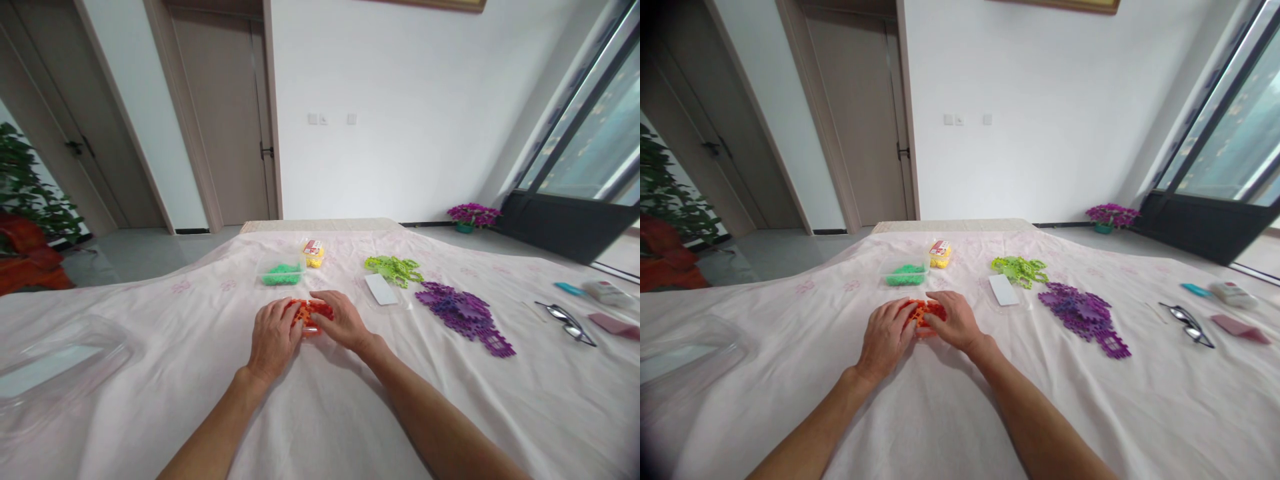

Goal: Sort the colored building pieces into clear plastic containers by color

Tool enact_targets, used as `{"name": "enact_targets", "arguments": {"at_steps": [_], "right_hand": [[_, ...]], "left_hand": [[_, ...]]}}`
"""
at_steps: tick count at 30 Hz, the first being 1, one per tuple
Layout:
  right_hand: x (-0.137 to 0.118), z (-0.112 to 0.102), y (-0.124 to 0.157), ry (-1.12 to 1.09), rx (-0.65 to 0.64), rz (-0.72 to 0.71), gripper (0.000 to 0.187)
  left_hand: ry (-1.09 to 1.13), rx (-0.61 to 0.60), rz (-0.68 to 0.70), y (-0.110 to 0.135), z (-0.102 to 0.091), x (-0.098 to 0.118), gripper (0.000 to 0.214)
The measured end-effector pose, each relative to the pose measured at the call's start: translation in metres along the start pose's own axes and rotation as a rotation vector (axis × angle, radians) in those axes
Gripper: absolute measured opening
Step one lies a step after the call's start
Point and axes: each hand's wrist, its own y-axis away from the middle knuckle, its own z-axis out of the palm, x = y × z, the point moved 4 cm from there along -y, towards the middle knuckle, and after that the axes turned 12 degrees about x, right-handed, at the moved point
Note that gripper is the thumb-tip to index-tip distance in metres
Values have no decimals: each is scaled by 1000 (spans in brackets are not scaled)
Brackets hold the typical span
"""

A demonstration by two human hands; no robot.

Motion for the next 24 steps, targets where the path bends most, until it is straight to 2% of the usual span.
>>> {"name": "enact_targets", "arguments": {"at_steps": [5, 11, 19, 22, 24], "right_hand": [[0, 1, -7, 22, -122, 8, 20], [9, 1, -4, 99, -89, 119, 30], [-5, -5, -7, 91, -162, 62, 22], [-3, -3, -5, 105, -140, 54, 22], [2, -4, -4, 95, -81, 58, 25]], "left_hand": [[20, -13, -29, 2, 4, -4, 34], [27, -35, 0, 5, 4, -5, 37], [24, -44, -21, 4, 3, -3, 37], [31, -28, -19, 5, 2, -3, 36], [29, -28, -14, 5, 3, -3, 36]]}}
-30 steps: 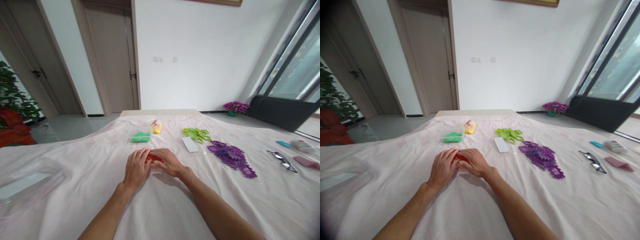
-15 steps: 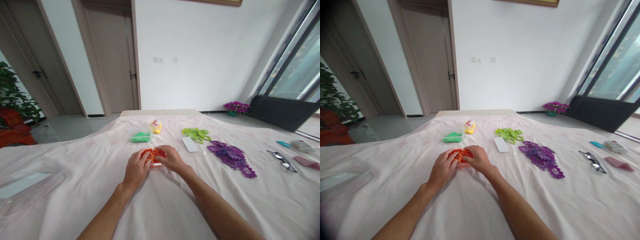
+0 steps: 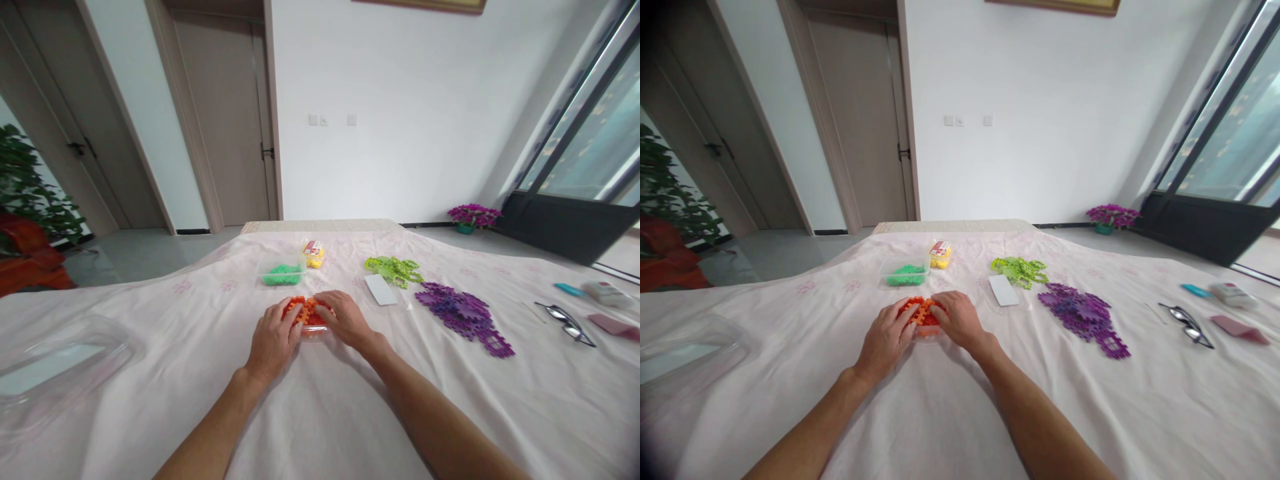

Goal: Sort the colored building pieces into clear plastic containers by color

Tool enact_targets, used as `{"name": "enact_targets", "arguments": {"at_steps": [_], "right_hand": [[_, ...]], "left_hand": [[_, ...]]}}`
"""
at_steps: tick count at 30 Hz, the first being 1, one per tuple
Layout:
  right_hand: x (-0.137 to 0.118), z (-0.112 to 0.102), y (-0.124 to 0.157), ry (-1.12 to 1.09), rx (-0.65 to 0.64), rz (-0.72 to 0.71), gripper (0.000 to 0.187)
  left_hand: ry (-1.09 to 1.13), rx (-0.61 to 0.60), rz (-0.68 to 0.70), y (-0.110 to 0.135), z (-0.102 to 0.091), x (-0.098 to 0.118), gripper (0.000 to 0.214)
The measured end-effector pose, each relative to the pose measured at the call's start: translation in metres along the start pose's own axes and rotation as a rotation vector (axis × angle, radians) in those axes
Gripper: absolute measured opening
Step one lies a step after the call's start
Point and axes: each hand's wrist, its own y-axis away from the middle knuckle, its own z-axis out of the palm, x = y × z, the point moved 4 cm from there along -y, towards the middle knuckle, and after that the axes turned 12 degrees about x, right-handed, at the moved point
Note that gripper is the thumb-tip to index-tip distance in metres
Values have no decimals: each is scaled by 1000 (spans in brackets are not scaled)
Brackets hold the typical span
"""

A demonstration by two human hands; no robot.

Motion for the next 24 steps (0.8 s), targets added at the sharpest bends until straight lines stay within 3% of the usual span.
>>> {"name": "enact_targets", "arguments": {"at_steps": [3, 6, 10, 13, 16, 19, 24], "right_hand": [[15, -5, -1, 26, 132, 47, 30], [37, -13, -2, 219, 184, 159, 33], [72, -22, 6, 575, 86, 407, 50], [94, -26, 15, 694, -41, 509, 55], [107, -27, 20, 713, -163, 529, 42], [110, -29, 19, 714, -206, 485, 32], [105, -32, 16, 718, -194, 462, 38]], "left_hand": [[-3, 3, 5, 1, 1, -1, 37], [9, 24, 13, 2, 2, -2, 36], [26, 38, 17, 2, 3, -3, 36], [29, 34, 9, 2, 3, -3, 36], [29, 17, 5, 2, 3, -3, 37], [35, 11, 2, 2, 3, -4, 38], [52, 19, 4, 1, 2, -4, 37]]}}
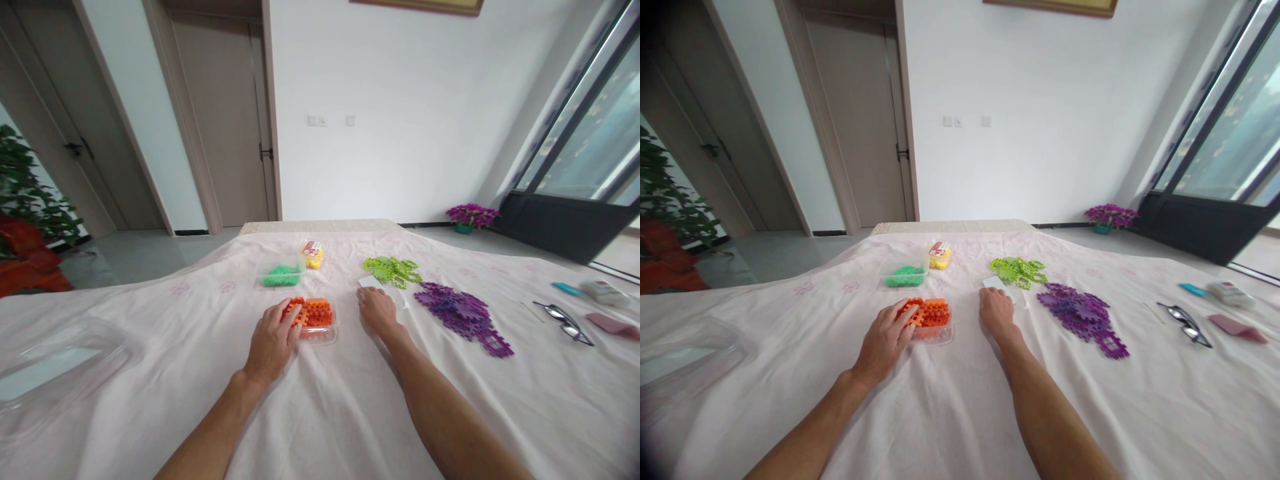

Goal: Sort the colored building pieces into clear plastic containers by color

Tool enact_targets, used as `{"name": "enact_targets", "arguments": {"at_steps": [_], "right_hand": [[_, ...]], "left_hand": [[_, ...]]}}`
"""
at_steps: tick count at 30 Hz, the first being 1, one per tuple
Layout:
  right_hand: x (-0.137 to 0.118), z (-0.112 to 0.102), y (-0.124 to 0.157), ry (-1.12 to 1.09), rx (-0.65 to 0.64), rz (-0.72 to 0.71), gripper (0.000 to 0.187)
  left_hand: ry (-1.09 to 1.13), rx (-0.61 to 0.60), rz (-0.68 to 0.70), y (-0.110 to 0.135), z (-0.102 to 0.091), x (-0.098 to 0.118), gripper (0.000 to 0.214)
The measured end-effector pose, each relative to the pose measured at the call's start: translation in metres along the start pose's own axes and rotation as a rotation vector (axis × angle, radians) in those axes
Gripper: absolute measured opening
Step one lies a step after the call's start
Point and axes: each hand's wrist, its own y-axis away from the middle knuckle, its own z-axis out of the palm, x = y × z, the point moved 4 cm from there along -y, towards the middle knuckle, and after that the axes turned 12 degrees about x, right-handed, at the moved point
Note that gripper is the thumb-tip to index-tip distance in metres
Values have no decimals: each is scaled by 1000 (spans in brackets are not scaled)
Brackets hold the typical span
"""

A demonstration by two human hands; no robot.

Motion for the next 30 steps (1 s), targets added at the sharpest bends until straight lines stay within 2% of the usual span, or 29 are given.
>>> {"name": "enact_targets", "arguments": {"at_steps": [4, 9, 13, 17, 23, 30], "right_hand": [[-2, -3, 1, 25, 5, -15, 41], [-3, -8, 0, -41, 30, 48, 51], [-8, -13, 0, -18, 69, 15, 42], [-9, -9, 3, 37, -1, -12, 33], [-7, -6, 3, 33, -1, -36, 40], [-10, -1, 3, -52, -5, -66, 48]], "left_hand": [[-2, -3, -1, 0, 0, 0, 38], [-23, -28, -8, 2, 1, 0, 38], [-13, -18, -6, 3, 1, -1, 38], [20, 11, -3, 5, 3, -4, 38], [101, 40, 2, 7, 0, -6, 43], [61, 39, -23, 6, -3, -2, 28]]}}
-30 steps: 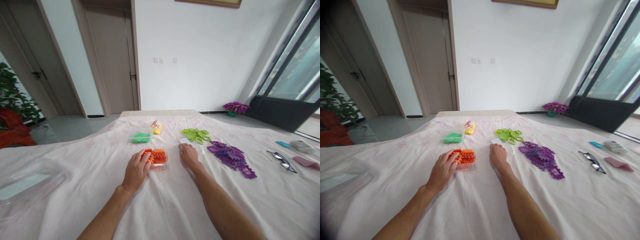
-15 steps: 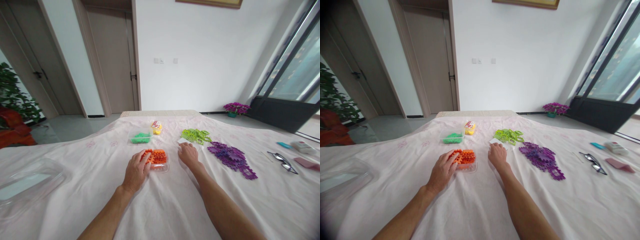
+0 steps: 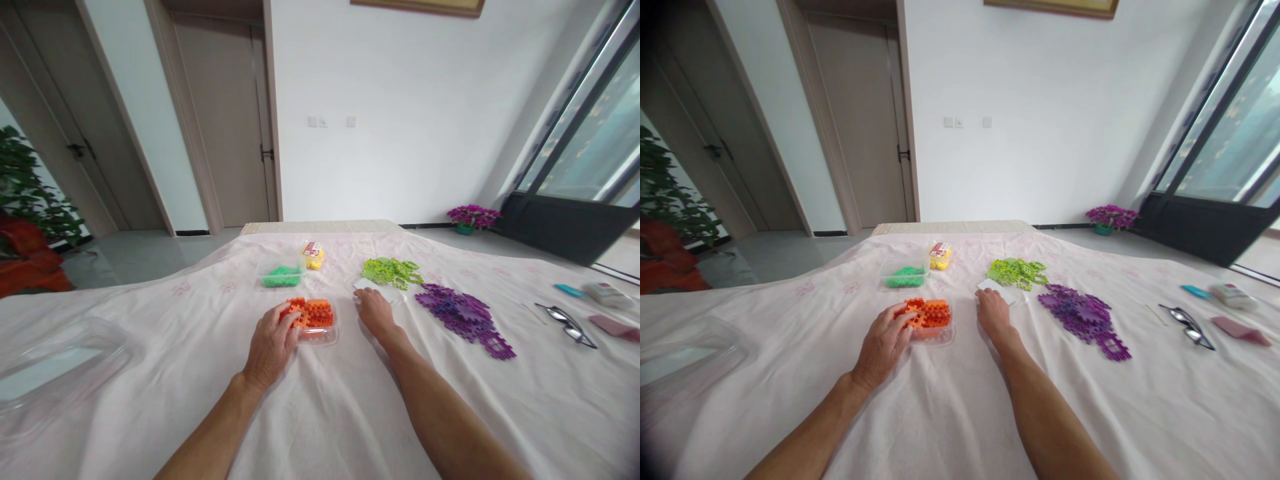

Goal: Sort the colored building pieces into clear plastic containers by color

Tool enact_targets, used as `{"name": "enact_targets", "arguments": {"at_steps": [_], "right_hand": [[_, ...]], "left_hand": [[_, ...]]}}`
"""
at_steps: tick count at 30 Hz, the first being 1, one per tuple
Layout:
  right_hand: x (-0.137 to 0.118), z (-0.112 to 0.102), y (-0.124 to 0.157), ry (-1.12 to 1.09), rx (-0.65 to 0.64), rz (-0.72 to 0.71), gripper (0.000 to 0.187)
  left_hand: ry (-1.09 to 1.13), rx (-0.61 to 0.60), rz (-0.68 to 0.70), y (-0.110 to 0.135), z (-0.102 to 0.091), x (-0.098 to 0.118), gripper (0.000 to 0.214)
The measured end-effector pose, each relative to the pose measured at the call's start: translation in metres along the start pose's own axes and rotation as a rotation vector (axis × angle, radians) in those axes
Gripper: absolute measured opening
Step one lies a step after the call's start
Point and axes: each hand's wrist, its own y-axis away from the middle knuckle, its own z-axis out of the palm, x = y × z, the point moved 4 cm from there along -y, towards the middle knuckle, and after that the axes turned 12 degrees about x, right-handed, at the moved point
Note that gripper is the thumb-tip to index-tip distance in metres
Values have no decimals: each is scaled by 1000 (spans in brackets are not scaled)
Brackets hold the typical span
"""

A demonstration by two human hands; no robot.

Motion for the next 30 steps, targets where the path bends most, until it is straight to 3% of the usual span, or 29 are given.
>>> {"name": "enact_targets", "arguments": {"at_steps": [9, 21, 25, 30], "right_hand": [[-12, 3, 0, -144, 25, -68, 49], [-21, -6, 5, -3, -40, -28, 47], [-28, -28, -2, -182, 99, -32, 41], [-49, -82, -1, -718, 304, -90, 32]], "left_hand": [[-10, 10, 10, -1, -1, 1, 28], [-16, 93, 0, -3, -5, -3, 33], [-56, 141, 4, -4, -9, -2, 32], [-55, 182, -23, -4, -11, -3, 40]]}}
